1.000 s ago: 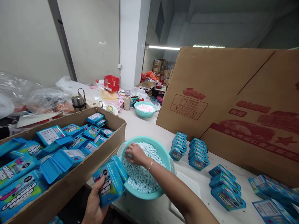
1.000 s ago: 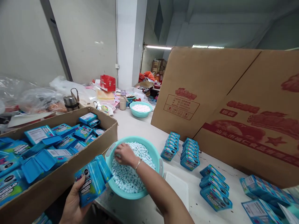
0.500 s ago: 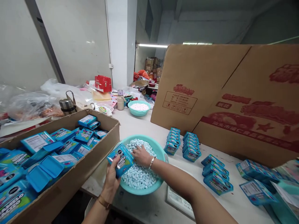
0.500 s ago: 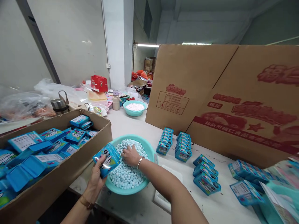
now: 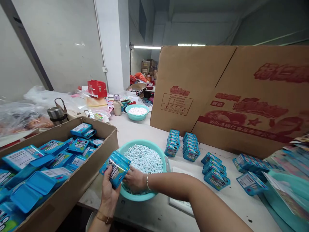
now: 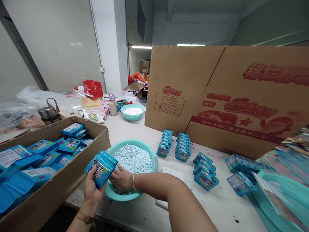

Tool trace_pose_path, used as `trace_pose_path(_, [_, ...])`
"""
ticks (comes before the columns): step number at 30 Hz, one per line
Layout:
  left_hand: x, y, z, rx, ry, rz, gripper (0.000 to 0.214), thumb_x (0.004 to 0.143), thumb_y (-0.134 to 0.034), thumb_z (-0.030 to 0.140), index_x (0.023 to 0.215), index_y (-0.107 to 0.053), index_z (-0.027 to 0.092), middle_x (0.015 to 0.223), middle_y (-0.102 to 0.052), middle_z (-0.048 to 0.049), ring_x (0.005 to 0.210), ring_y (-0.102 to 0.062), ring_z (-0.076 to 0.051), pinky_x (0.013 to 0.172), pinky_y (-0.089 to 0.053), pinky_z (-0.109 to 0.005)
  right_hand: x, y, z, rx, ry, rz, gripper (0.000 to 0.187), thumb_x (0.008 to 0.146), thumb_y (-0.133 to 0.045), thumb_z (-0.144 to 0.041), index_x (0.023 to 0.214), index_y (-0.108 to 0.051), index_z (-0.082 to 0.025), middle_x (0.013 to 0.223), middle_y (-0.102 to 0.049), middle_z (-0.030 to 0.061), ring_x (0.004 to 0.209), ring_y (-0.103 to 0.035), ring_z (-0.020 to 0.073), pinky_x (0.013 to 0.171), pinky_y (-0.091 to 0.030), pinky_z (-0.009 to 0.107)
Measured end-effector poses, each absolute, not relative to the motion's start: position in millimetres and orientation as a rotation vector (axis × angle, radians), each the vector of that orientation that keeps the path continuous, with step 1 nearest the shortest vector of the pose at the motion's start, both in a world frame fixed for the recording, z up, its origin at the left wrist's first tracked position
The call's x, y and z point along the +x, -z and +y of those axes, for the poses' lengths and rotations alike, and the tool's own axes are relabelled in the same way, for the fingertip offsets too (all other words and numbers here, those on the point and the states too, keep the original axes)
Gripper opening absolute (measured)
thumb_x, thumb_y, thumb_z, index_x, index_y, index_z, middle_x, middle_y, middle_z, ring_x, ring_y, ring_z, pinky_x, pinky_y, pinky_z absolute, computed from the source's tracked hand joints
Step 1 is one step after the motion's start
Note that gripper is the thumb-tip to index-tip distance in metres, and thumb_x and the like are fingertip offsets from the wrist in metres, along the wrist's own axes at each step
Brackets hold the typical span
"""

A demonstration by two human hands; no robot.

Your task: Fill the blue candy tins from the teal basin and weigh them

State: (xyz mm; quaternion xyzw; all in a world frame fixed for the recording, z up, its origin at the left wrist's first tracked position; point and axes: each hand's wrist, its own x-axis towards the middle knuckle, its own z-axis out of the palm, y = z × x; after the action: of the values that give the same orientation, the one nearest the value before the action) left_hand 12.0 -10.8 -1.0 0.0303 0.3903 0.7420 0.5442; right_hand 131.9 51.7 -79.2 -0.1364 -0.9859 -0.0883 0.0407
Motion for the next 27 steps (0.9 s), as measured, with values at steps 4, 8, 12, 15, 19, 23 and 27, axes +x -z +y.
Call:
trace_pose_path(4, [10.9,8.8,-13.6,0.283,-1.684,1.106,0.017,0.087,-0.056,0.021,0.102,-0.064,0.02,0.091,-0.074,-0.0007,0.075,-0.071,-0.013,0.069,-0.058,-0.022,138.5,81.4,66.7,-0.836,0.087,-2.951,0.029,0.086,-0.055,-0.022,0.11,-0.067,-0.011,0.131,-0.059,0.0184,0.133,-0.041,0.0353,0.115,-0.023,0.056])
trace_pose_path(8, [9.3,12.9,-6.9,0.687,-1.529,1.276,0.034,0.082,-0.06,0.036,0.112,-0.058,0.018,0.102,-0.072,-0.0067,0.087,-0.071,-0.02,0.076,-0.059,-0.032,168.7,67.6,81.4,-1.091,-0.03,-2.774,0.041,0.087,-0.049,-0.012,0.126,-0.059,-0.006,0.142,-0.049,0.0233,0.14,-0.034,0.0373,0.114,-0.023,0.058])
trace_pose_path(12, [6.5,1.7,16.9,1.196,-1.309,1.398,0.068,0.065,-0.075,0.04,0.124,-0.05,0.019,0.123,-0.063,-0.0101,0.112,-0.062,-0.028,0.095,-0.05,-0.042,212.4,51.9,88.1,-1.232,-0.185,-2.561,0.043,0.09,-0.051,-0.02,0.132,-0.056,-0.022,0.147,-0.048,0.0115,0.14,-0.036,0.0304,0.114,-0.025,0.053])
trace_pose_path(15, [7.1,-5.1,36.9,1.581,-1.04,1.492,0.08,0.047,-0.082,0.025,0.121,-0.055,0.018,0.126,-0.061,-0.0117,0.124,-0.051,-0.037,0.109,-0.035,-0.05,236.8,50.1,89.3,-1.412,-0.334,-2.281,0.047,0.092,-0.05,-0.033,0.137,-0.052,-0.021,0.148,-0.045,0.0139,0.138,-0.037,0.0309,0.113,-0.029,0.049])
trace_pose_path(19, [18.6,2.6,50.9,1.933,-0.629,1.582,0.071,0.04,-0.074,0.011,0.109,-0.061,0.015,0.114,-0.064,-0.0165,0.118,-0.052,-0.046,0.104,-0.031,-0.06,243.0,60.3,95.3,-1.571,-0.574,-1.876,0.051,0.092,-0.046,-0.037,0.136,-0.053,-0.012,0.138,-0.054,0.0178,0.131,-0.047,0.0287,0.111,-0.034,0.043])
trace_pose_path(23, [28.6,16.6,52.7,2.142,-0.407,1.627,0.066,0.056,-0.068,0.021,0.12,-0.054,0.013,0.125,-0.057,-0.0221,0.123,-0.047,-0.046,0.101,-0.034,-0.058,231.8,70.1,105.4,-1.565,-0.754,-1.527,0.047,0.087,-0.051,-0.038,0.123,-0.064,-0.011,0.13,-0.06,0.0172,0.125,-0.052,0.0281,0.111,-0.034,0.037])
trace_pose_path(27, [27.2,24.9,54.5,2.223,-0.359,1.627,0.069,0.061,-0.067,0.027,0.127,-0.048,0.017,0.133,-0.054,-0.0185,0.128,-0.046,-0.039,0.104,-0.035,-0.048,213.5,79.1,115.0,-1.499,-0.932,-1.197,0.045,0.079,-0.058,-0.048,0.106,-0.072,-0.015,0.119,-0.068,0.0136,0.116,-0.058,0.0308,0.106,-0.038,0.04])
